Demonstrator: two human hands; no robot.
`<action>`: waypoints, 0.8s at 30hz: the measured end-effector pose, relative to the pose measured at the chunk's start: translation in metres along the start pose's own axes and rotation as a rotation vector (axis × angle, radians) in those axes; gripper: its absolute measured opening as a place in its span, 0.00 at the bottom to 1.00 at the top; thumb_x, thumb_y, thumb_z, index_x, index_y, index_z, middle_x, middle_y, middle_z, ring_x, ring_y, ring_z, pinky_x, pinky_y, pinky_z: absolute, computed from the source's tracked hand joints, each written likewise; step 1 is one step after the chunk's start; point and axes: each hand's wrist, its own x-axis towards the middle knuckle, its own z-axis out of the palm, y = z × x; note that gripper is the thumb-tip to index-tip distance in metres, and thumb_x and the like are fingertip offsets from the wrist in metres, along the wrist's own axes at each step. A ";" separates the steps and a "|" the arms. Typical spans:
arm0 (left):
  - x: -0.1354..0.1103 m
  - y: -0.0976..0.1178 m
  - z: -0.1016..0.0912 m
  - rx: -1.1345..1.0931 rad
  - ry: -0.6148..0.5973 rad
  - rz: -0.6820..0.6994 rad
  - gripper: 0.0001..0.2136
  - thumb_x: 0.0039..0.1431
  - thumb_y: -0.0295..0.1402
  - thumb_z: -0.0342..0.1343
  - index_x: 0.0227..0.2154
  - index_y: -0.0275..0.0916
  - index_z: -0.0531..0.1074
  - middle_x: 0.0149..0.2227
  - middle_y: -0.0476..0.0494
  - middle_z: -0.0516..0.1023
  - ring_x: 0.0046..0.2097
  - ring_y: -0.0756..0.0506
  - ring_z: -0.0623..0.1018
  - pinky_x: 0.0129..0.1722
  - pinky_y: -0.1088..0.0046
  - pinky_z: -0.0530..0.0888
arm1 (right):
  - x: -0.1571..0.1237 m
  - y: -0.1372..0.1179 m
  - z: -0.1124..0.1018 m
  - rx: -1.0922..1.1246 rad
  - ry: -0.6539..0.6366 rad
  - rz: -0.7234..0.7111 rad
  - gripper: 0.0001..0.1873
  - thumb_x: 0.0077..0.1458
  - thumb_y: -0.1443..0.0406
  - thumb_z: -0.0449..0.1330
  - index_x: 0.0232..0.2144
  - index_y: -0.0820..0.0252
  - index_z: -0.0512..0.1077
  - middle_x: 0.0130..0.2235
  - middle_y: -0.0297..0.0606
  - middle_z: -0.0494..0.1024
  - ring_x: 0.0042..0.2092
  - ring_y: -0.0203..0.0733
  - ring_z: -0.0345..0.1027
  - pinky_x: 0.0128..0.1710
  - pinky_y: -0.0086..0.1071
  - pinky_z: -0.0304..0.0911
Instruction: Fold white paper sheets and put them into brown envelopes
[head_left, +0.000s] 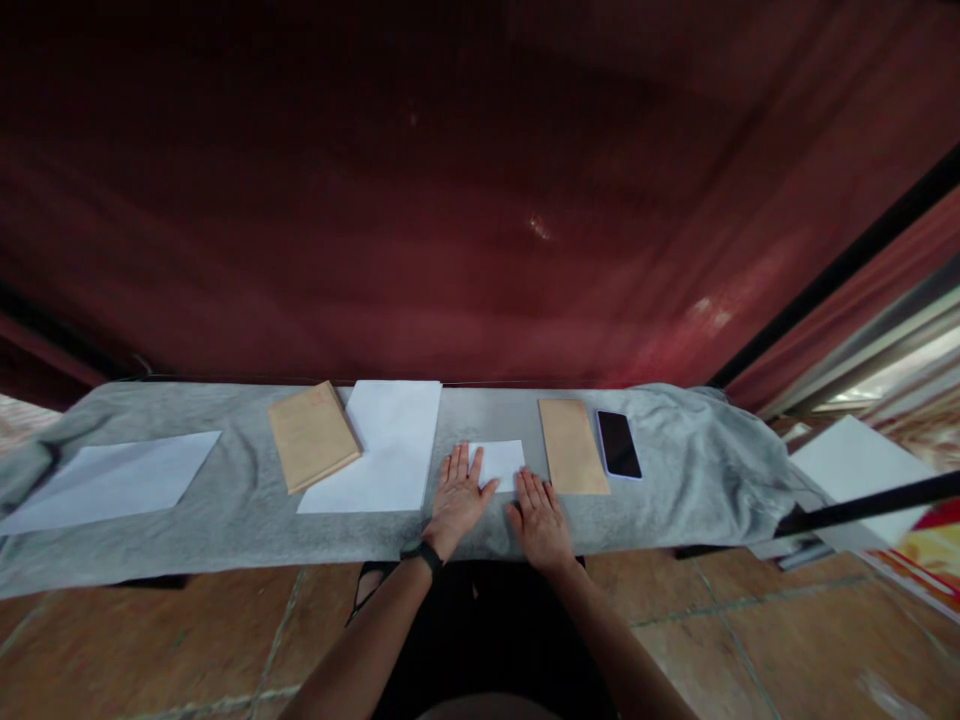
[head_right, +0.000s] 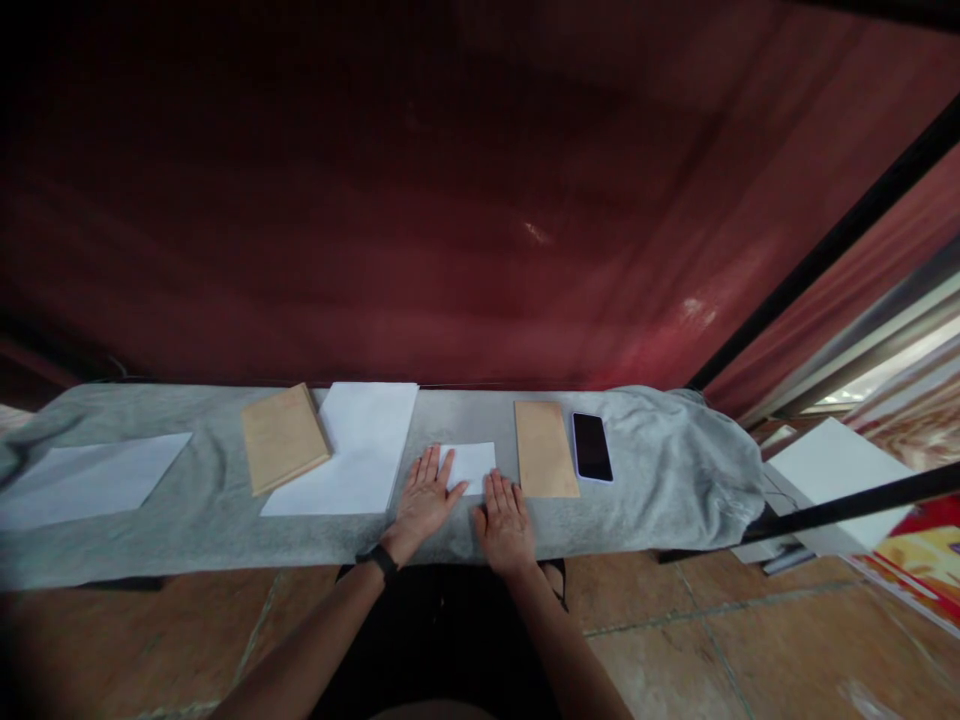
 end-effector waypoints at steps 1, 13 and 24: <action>-0.001 -0.001 0.000 0.007 0.001 -0.011 0.33 0.68 0.51 0.40 0.68 0.35 0.54 0.71 0.34 0.53 0.72 0.37 0.52 0.68 0.54 0.53 | -0.002 0.000 -0.001 0.003 0.000 -0.003 0.29 0.70 0.58 0.46 0.67 0.66 0.58 0.67 0.47 0.62 0.66 0.48 0.57 0.67 0.44 0.49; -0.004 0.039 -0.005 -0.057 0.004 0.124 0.26 0.71 0.37 0.35 0.68 0.33 0.55 0.71 0.40 0.55 0.72 0.43 0.52 0.70 0.59 0.52 | -0.007 -0.001 -0.004 0.031 -0.044 0.015 0.28 0.68 0.60 0.47 0.65 0.68 0.61 0.66 0.47 0.62 0.67 0.49 0.56 0.67 0.45 0.47; 0.022 0.047 0.011 -0.108 -0.057 0.133 0.29 0.71 0.43 0.35 0.68 0.32 0.54 0.71 0.38 0.54 0.72 0.43 0.51 0.70 0.57 0.52 | -0.006 -0.001 -0.001 0.046 0.020 0.004 0.28 0.67 0.61 0.47 0.65 0.67 0.62 0.64 0.49 0.68 0.65 0.50 0.60 0.67 0.45 0.49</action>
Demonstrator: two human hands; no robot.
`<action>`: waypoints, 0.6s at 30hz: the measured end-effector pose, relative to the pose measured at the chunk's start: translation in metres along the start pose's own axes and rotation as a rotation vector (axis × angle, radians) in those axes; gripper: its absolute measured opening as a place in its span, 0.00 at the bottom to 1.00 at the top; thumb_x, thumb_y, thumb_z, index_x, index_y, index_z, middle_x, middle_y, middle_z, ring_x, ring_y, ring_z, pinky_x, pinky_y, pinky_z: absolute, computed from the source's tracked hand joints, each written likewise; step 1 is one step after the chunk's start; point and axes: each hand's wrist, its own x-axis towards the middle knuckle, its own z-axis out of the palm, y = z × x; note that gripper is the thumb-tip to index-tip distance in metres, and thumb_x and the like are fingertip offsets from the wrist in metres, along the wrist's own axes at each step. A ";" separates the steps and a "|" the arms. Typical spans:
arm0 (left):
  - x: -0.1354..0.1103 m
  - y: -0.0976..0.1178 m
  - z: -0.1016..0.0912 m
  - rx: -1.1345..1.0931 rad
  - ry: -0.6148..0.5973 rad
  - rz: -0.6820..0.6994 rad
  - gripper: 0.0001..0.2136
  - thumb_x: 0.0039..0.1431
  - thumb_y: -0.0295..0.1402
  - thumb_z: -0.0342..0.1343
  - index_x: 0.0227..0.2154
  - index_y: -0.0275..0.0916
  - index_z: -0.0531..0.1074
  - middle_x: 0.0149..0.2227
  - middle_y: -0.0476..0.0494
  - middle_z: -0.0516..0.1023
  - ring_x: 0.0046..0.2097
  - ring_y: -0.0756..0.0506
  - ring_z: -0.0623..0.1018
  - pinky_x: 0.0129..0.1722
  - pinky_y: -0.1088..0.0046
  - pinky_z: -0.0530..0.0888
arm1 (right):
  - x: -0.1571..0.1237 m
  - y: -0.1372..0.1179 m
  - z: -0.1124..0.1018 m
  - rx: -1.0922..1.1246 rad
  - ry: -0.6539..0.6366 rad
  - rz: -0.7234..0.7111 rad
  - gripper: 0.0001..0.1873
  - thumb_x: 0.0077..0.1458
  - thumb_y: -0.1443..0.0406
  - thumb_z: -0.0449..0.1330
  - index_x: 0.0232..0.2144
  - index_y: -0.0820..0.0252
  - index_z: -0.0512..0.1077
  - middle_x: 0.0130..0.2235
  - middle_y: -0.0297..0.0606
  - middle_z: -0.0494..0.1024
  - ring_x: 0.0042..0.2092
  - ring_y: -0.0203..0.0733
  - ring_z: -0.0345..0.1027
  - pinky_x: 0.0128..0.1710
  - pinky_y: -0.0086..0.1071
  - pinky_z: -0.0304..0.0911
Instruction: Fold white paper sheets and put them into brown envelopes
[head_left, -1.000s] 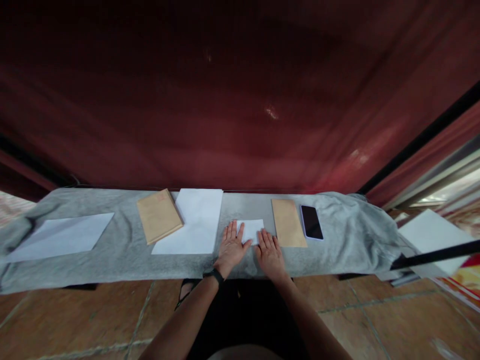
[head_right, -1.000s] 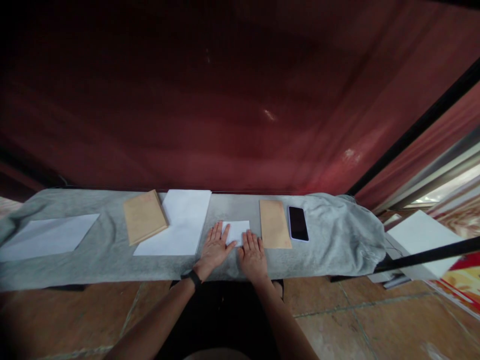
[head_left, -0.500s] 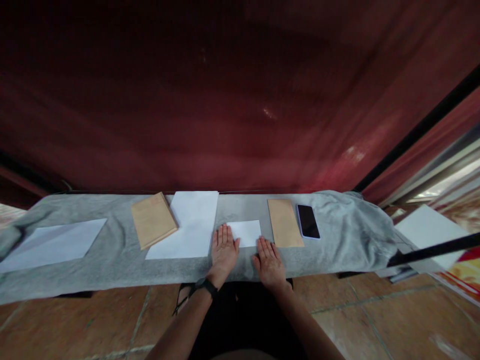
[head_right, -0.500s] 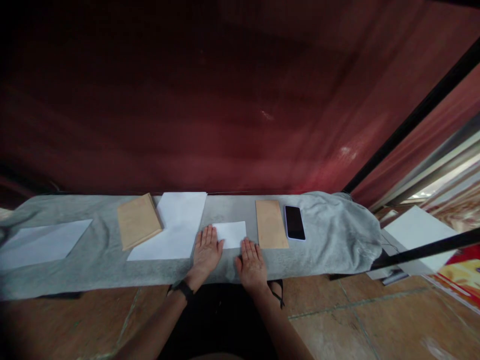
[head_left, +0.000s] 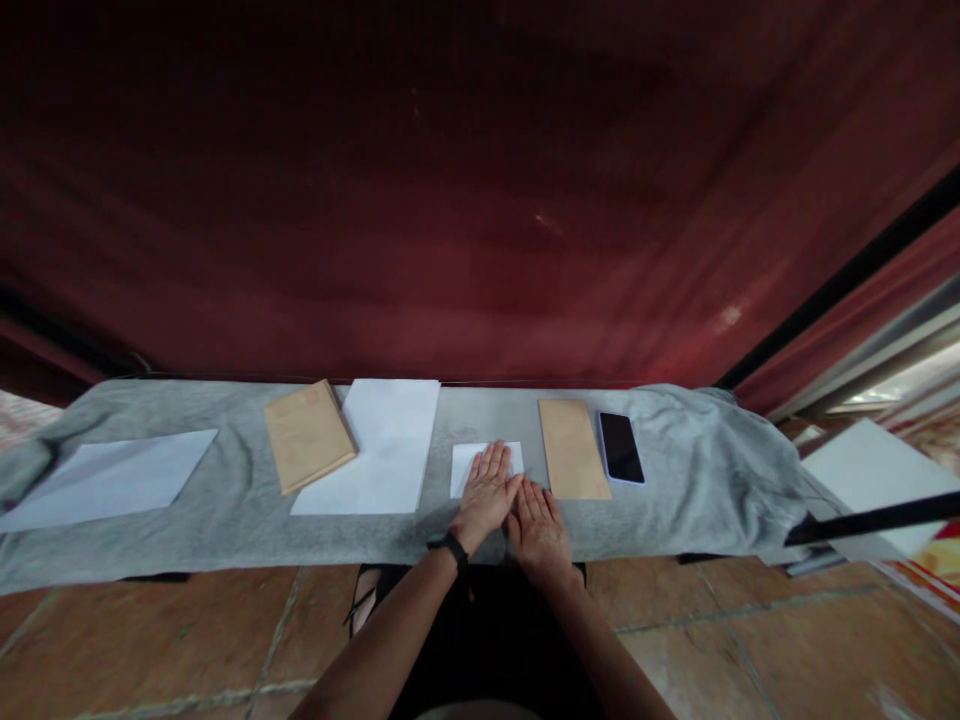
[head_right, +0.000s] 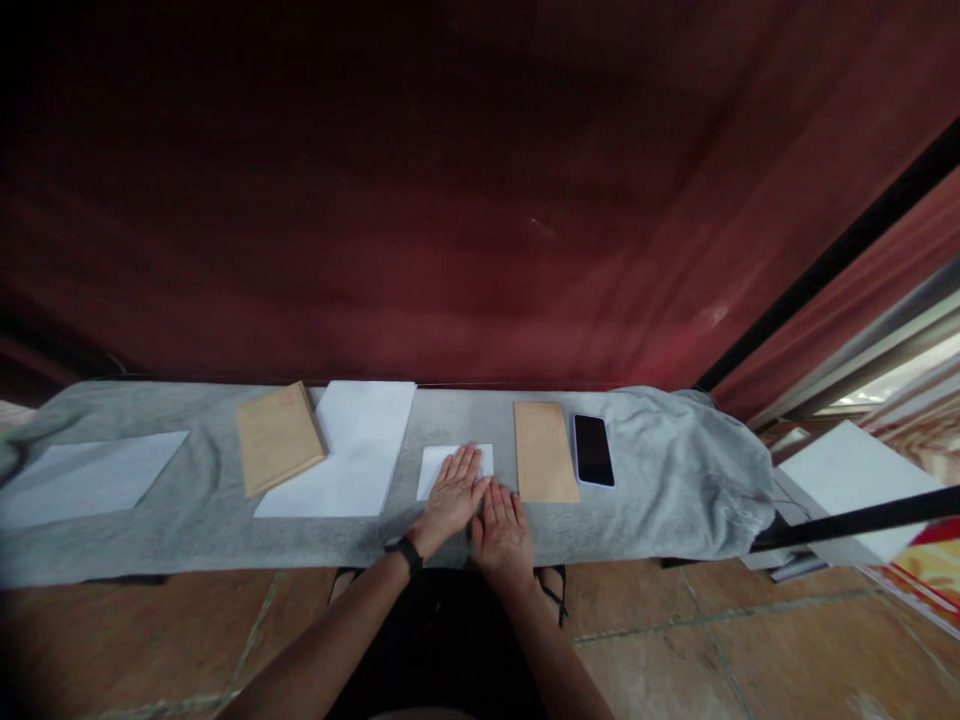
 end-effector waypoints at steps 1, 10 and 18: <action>0.000 -0.003 0.000 0.009 0.007 -0.015 0.29 0.71 0.43 0.35 0.68 0.31 0.54 0.71 0.37 0.54 0.72 0.42 0.51 0.70 0.57 0.52 | 0.000 0.000 -0.001 0.002 0.003 -0.001 0.28 0.68 0.61 0.47 0.65 0.67 0.61 0.64 0.48 0.67 0.65 0.50 0.60 0.67 0.45 0.49; -0.014 -0.022 -0.001 0.083 0.047 -0.132 0.33 0.70 0.47 0.37 0.68 0.26 0.52 0.71 0.30 0.52 0.72 0.38 0.52 0.69 0.57 0.54 | -0.002 0.001 -0.001 0.002 -0.002 -0.019 0.28 0.69 0.60 0.46 0.65 0.68 0.61 0.65 0.48 0.65 0.67 0.49 0.57 0.67 0.45 0.49; -0.023 -0.039 -0.006 0.105 0.036 -0.130 0.29 0.70 0.46 0.39 0.69 0.39 0.54 0.71 0.36 0.52 0.71 0.37 0.52 0.68 0.53 0.53 | -0.005 0.000 0.003 0.003 0.006 0.012 0.28 0.68 0.60 0.47 0.65 0.67 0.61 0.65 0.48 0.65 0.66 0.49 0.59 0.66 0.45 0.50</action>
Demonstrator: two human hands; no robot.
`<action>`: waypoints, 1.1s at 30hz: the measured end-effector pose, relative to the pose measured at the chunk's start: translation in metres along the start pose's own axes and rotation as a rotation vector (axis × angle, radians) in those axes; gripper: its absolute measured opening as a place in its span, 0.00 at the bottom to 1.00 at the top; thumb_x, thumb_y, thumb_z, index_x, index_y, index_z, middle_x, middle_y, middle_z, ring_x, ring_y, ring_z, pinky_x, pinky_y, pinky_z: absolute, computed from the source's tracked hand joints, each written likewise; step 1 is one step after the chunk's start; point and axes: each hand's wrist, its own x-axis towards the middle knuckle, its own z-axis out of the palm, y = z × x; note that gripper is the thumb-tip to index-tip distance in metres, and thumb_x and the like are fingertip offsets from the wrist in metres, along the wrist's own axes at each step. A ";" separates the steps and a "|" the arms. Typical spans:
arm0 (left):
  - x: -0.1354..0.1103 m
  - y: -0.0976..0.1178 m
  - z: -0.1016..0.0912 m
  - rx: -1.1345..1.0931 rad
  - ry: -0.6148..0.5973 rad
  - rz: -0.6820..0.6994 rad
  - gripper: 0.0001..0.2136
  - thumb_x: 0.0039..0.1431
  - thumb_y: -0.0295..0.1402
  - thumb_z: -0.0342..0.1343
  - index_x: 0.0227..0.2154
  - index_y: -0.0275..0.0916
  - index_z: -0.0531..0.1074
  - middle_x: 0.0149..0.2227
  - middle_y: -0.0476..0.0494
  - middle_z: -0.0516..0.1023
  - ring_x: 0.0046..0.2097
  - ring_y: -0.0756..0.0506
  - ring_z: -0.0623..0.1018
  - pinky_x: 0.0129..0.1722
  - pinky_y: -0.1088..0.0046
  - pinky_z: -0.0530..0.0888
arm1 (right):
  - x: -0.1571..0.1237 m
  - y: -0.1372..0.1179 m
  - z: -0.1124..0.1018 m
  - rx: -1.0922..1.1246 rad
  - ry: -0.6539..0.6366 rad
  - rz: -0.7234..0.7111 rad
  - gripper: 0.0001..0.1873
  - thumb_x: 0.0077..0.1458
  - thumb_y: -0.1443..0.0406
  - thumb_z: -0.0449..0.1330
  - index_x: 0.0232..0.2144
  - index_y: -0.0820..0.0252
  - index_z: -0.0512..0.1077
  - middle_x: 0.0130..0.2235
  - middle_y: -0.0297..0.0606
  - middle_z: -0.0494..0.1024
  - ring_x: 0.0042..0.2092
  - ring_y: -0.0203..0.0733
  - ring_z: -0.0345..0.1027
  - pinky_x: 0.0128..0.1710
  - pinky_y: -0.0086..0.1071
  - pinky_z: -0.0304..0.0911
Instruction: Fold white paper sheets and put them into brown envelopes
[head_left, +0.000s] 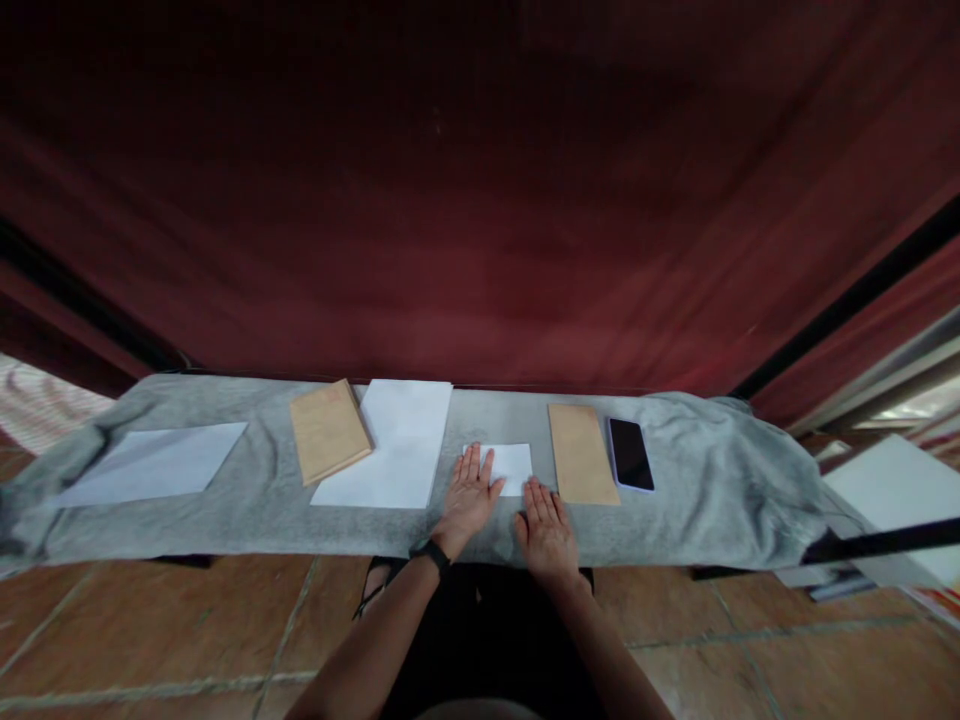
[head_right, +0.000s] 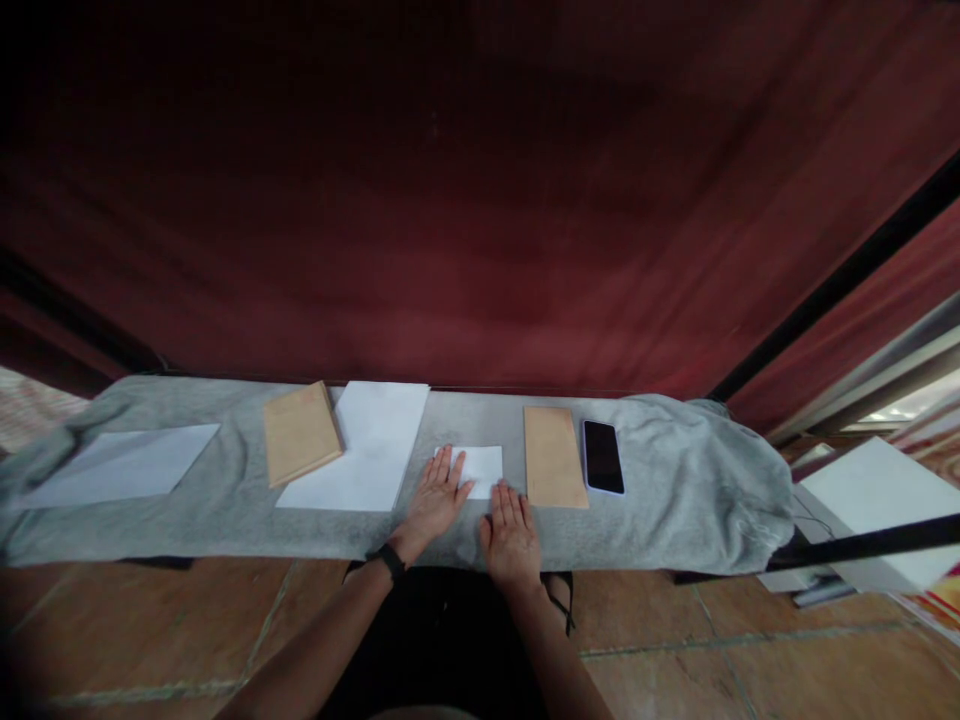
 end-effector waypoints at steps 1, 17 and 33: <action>-0.001 -0.001 -0.001 -0.004 -0.003 0.011 0.28 0.70 0.46 0.40 0.68 0.42 0.55 0.72 0.38 0.51 0.71 0.37 0.52 0.69 0.53 0.53 | 0.000 0.000 0.000 0.005 0.003 0.004 0.28 0.68 0.60 0.47 0.65 0.66 0.61 0.65 0.48 0.65 0.65 0.50 0.59 0.66 0.45 0.50; -0.002 -0.001 -0.003 -0.041 0.021 0.035 0.25 0.70 0.45 0.41 0.67 0.50 0.57 0.72 0.43 0.52 0.72 0.37 0.52 0.68 0.51 0.53 | 0.075 -0.007 0.022 0.020 -0.034 0.053 0.27 0.70 0.62 0.41 0.63 0.71 0.64 0.64 0.52 0.66 0.66 0.50 0.57 0.65 0.46 0.51; -0.002 -0.002 0.002 -0.049 0.012 0.034 0.30 0.69 0.48 0.41 0.69 0.41 0.53 0.72 0.37 0.50 0.72 0.35 0.50 0.69 0.54 0.50 | 0.038 -0.012 0.006 -0.055 -0.103 0.007 0.26 0.70 0.61 0.45 0.66 0.63 0.61 0.67 0.48 0.60 0.68 0.50 0.55 0.67 0.49 0.47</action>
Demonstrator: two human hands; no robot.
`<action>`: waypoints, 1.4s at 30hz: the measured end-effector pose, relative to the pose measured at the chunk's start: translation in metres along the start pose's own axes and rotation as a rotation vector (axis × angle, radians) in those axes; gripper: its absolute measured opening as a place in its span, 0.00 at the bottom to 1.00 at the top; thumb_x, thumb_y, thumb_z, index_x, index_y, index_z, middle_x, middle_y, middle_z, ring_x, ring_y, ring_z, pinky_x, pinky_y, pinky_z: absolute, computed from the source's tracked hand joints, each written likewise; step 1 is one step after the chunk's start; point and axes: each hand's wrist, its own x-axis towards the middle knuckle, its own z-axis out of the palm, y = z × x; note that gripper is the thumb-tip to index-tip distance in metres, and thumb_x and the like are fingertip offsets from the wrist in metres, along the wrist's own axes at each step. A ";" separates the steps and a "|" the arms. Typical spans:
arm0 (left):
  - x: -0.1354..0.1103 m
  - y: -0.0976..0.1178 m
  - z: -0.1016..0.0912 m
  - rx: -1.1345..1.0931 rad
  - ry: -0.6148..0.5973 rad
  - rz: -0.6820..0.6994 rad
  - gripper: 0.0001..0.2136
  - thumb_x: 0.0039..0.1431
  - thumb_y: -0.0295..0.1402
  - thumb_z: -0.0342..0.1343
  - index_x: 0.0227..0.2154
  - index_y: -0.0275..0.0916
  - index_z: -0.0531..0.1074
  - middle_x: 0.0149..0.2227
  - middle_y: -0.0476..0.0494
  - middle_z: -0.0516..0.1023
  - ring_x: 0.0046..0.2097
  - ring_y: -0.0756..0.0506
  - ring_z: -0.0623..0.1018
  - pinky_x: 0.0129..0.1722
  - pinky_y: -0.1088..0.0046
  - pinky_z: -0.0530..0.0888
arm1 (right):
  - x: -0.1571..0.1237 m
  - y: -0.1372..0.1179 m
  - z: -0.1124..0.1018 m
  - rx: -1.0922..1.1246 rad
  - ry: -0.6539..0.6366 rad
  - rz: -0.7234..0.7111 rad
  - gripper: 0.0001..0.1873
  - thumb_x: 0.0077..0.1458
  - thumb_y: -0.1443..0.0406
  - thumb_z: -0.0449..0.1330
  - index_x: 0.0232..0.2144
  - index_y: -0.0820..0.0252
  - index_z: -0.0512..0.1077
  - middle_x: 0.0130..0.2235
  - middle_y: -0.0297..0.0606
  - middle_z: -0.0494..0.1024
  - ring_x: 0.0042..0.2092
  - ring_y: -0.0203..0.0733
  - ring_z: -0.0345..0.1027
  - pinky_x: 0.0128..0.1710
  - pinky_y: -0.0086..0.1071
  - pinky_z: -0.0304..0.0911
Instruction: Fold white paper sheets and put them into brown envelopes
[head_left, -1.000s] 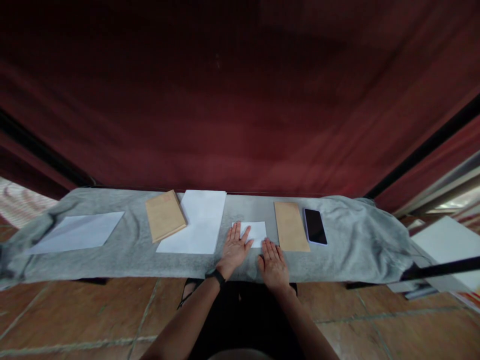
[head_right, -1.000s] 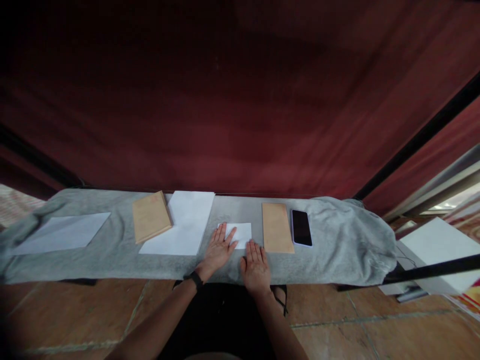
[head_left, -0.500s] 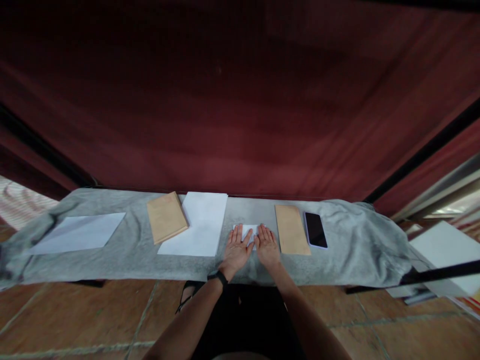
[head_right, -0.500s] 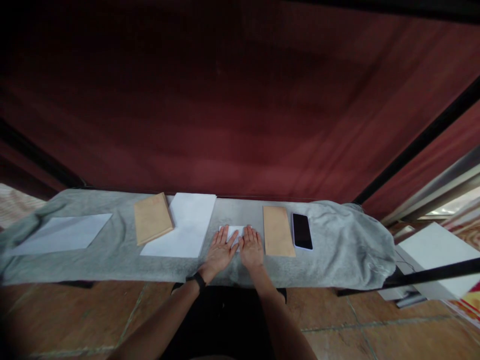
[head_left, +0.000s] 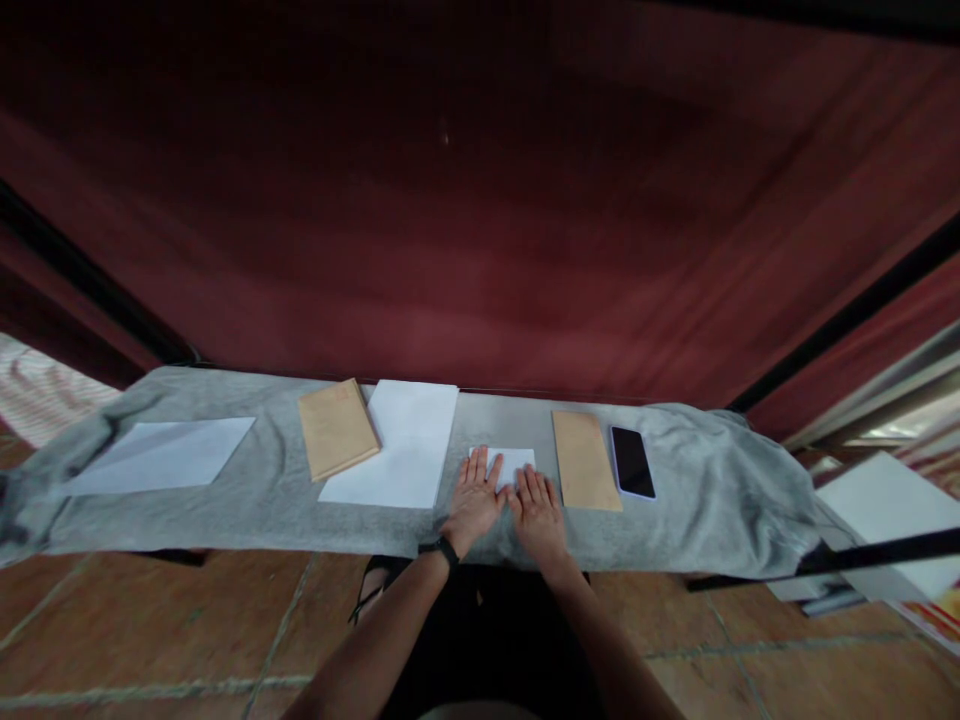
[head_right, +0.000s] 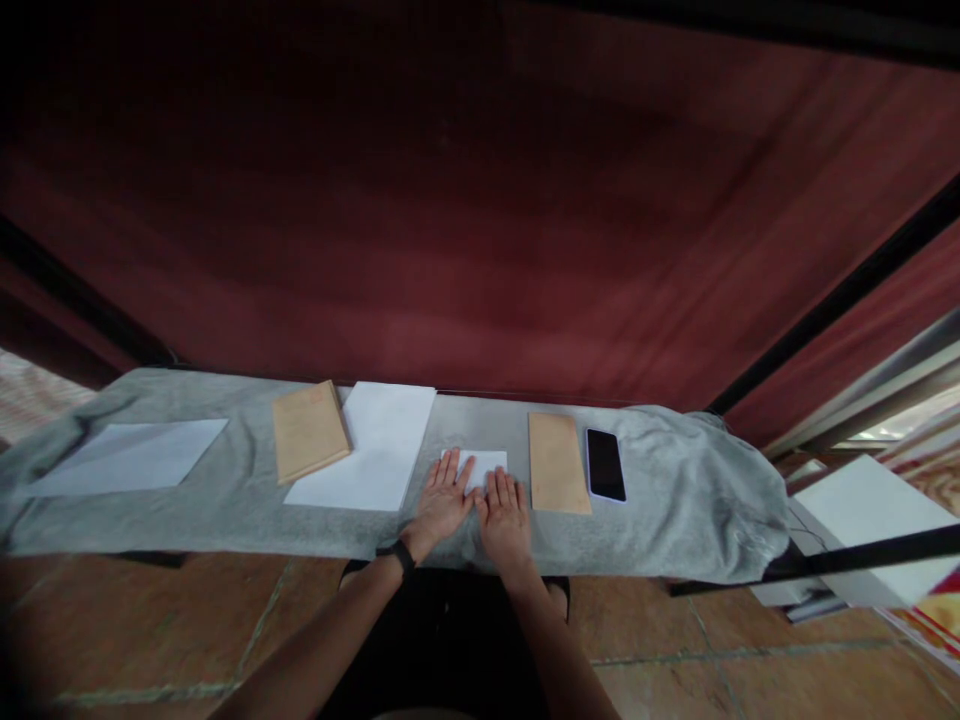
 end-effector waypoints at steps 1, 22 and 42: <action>0.000 0.000 0.000 -0.002 0.000 -0.003 0.30 0.69 0.48 0.41 0.69 0.41 0.53 0.72 0.37 0.50 0.72 0.36 0.49 0.69 0.54 0.50 | -0.006 0.001 -0.001 -0.001 0.015 -0.002 0.26 0.70 0.61 0.45 0.66 0.63 0.61 0.68 0.47 0.60 0.67 0.50 0.55 0.66 0.48 0.48; 0.040 0.030 0.003 -0.130 -0.063 0.241 0.27 0.72 0.43 0.34 0.68 0.38 0.56 0.70 0.44 0.56 0.71 0.45 0.53 0.70 0.59 0.50 | -0.020 -0.002 0.000 -0.001 0.103 0.028 0.26 0.68 0.64 0.45 0.62 0.69 0.66 0.63 0.49 0.69 0.65 0.51 0.60 0.67 0.47 0.44; 0.004 -0.021 -0.002 -0.005 0.002 -0.027 0.33 0.70 0.48 0.34 0.68 0.27 0.52 0.70 0.31 0.54 0.71 0.39 0.52 0.70 0.59 0.51 | -0.021 -0.004 -0.005 -0.027 0.094 0.058 0.28 0.68 0.63 0.45 0.66 0.69 0.59 0.66 0.50 0.63 0.66 0.49 0.58 0.67 0.45 0.46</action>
